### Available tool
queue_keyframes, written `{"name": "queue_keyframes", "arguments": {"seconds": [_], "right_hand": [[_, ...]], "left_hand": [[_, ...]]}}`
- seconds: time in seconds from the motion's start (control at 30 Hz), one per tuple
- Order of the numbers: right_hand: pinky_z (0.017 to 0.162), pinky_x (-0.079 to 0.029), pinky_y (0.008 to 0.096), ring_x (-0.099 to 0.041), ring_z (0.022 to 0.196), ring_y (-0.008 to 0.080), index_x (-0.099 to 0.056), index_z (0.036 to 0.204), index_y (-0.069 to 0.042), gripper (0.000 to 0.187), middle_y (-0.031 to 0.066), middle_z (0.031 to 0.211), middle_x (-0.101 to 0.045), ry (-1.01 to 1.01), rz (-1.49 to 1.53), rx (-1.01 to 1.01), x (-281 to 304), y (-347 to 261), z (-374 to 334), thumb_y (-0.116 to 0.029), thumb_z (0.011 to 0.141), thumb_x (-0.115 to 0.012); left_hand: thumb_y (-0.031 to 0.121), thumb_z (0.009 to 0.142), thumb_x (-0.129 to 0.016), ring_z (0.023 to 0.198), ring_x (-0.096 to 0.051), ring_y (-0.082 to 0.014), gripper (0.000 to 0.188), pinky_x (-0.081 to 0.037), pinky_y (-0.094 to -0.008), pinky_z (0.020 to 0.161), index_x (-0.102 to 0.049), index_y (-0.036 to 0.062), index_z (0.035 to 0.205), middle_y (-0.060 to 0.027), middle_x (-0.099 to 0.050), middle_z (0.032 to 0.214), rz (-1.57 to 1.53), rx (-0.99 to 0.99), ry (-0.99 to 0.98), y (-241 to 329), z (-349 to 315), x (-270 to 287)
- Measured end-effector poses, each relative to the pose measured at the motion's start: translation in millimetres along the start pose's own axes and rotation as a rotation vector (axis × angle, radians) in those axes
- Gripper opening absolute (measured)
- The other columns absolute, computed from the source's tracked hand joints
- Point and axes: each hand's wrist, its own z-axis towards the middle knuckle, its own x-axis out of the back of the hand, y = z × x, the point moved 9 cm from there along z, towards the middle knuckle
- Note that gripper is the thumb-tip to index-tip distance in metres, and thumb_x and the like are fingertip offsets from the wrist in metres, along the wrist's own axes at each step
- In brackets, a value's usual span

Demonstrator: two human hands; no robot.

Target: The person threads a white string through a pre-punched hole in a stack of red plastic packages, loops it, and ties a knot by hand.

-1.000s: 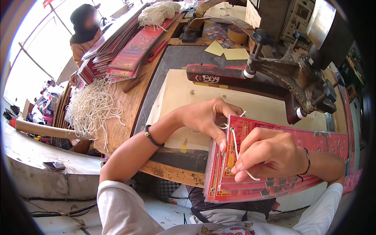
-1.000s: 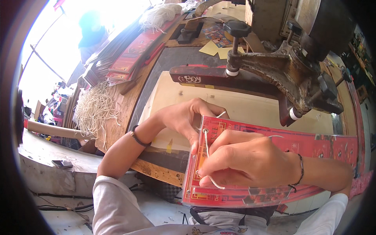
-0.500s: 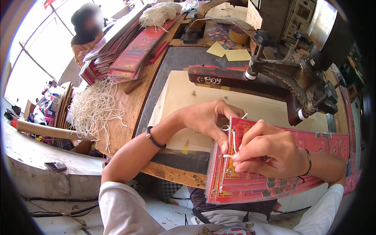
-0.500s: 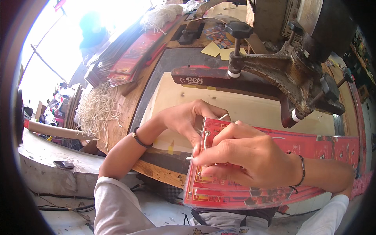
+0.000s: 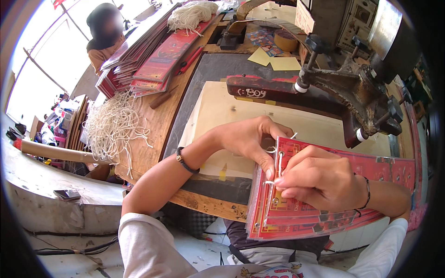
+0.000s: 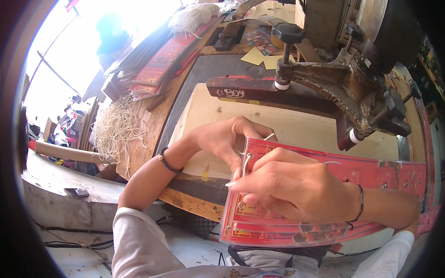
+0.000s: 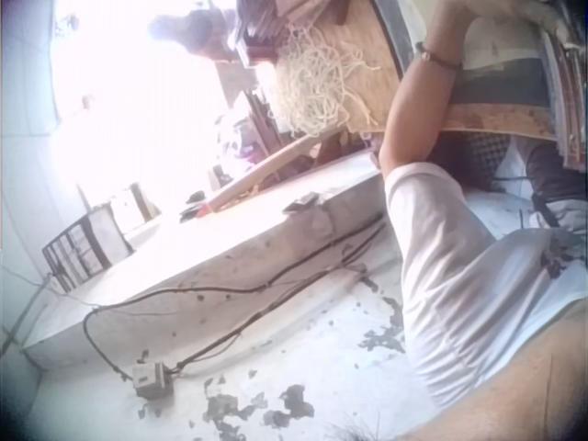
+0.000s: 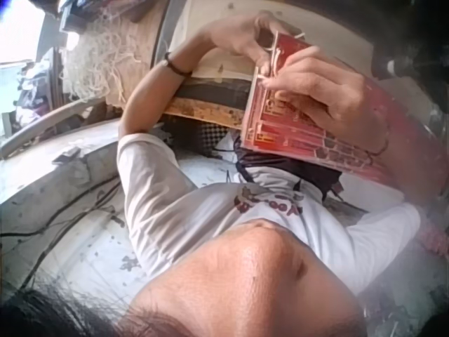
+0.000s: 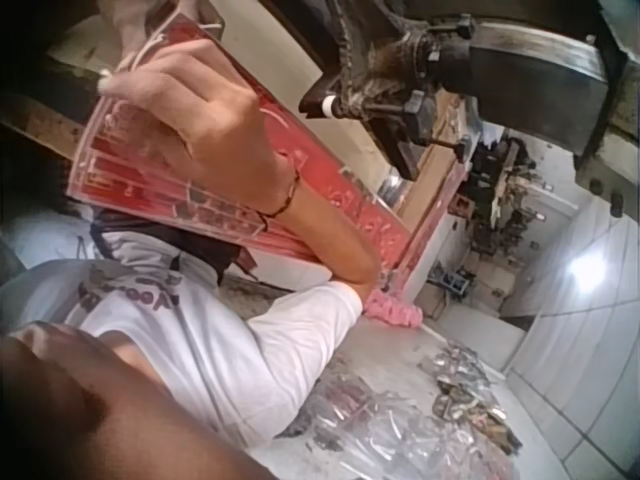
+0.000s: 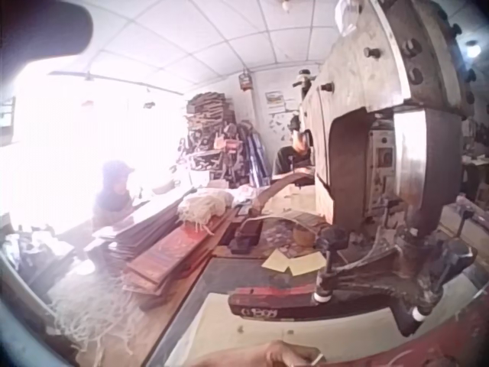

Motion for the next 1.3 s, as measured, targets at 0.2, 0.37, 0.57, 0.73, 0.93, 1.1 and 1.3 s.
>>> {"name": "queue_keyframes", "arguments": {"seconds": [0.2,0.37,0.57,0.73,0.93,1.1,1.3], "right_hand": [[0.076,-0.054,0.0344,-0.064,0.087,0.0252,-0.070,0.099,-0.006,0.026,0.0067,0.093,-0.067,-0.015,-0.017,0.005,-0.4,1.9,-1.7,0.000,0.075,-0.077],[0.077,-0.052,0.0345,-0.063,0.088,0.0244,-0.070,0.098,-0.006,0.023,0.0074,0.097,-0.066,-0.044,-0.005,0.023,-1.0,-0.8,-1.3,0.001,0.077,-0.075],[0.077,-0.051,0.0341,-0.063,0.086,0.0231,-0.061,0.102,-0.007,0.024,0.0086,0.097,-0.066,-0.053,0.080,0.036,-1.3,0.3,-4.9,0.002,0.082,-0.072],[0.076,-0.051,0.0332,-0.062,0.084,0.0222,-0.054,0.101,-0.008,0.024,0.0082,0.097,-0.066,-0.057,0.139,0.044,-5.2,2.8,-7.4,0.002,0.085,-0.069],[0.074,-0.050,0.0330,-0.060,0.081,0.0217,-0.054,0.100,-0.009,0.026,0.0057,0.096,-0.065,-0.107,0.072,0.094,-8.1,-2.9,-5.8,0.000,0.083,-0.071],[0.071,-0.051,0.0330,-0.059,0.080,0.0223,-0.055,0.100,-0.009,0.029,0.0049,0.096,-0.064,-0.113,-0.003,0.146,-11.0,-7.7,-7.6,-0.001,0.080,-0.074],[0.069,-0.052,0.0326,-0.059,0.080,0.0226,-0.056,0.099,-0.008,0.031,0.0061,0.097,-0.064,-0.122,-0.110,0.211,-13.2,-15.6,-11.5,-0.006,0.077,-0.078]], "left_hand": [[0.021,0.064,-0.091,0.097,-0.060,-0.0163,0.042,-0.046,-0.0324,0.086,-0.071,0.0010,0.095,-0.0062,-0.065,0.101,0.067,0.006,-0.021,-1.0,-0.6,0.8],[0.021,0.064,-0.091,0.097,-0.060,-0.0164,0.043,-0.046,-0.0323,0.086,-0.071,0.0006,0.095,-0.0057,-0.065,0.101,0.059,-0.017,-0.010,1.1,0.2,-0.1],[0.020,0.065,-0.090,0.099,-0.060,-0.0175,0.044,-0.046,-0.0331,0.088,-0.070,-0.0003,0.098,-0.0069,-0.065,0.102,0.054,-0.043,-0.019,2.0,1.3,-0.1],[0.021,0.066,-0.090,0.100,-0.060,-0.0176,0.045,-0.046,-0.0333,0.089,-0.070,-0.0007,0.099,-0.0077,-0.065,0.104,0.079,-0.064,-0.037,1.8,0.9,0.2],[0.022,0.065,-0.091,0.099,-0.060,-0.0183,0.046,-0.046,-0.0333,0.088,-0.070,-0.0003,0.100,-0.0081,-0.065,0.104,0.051,-0.046,-0.025,0.6,1.7,-0.7],[0.023,0.064,-0.091,0.099,-0.060,-0.0187,0.048,-0.047,-0.0335,0.088,-0.070,0.0002,0.101,-0.0082,-0.065,0.104,0.060,-0.033,-0.016,0.0,1.2,0.3],[0.024,0.062,-0.091,0.100,-0.060,-0.0192,0.049,-0.046,-0.0339,0.089,-0.071,0.0006,0.100,-0.0086,-0.065,0.104,0.095,-0.058,-0.009,3.2,1.4,0.1]]}}
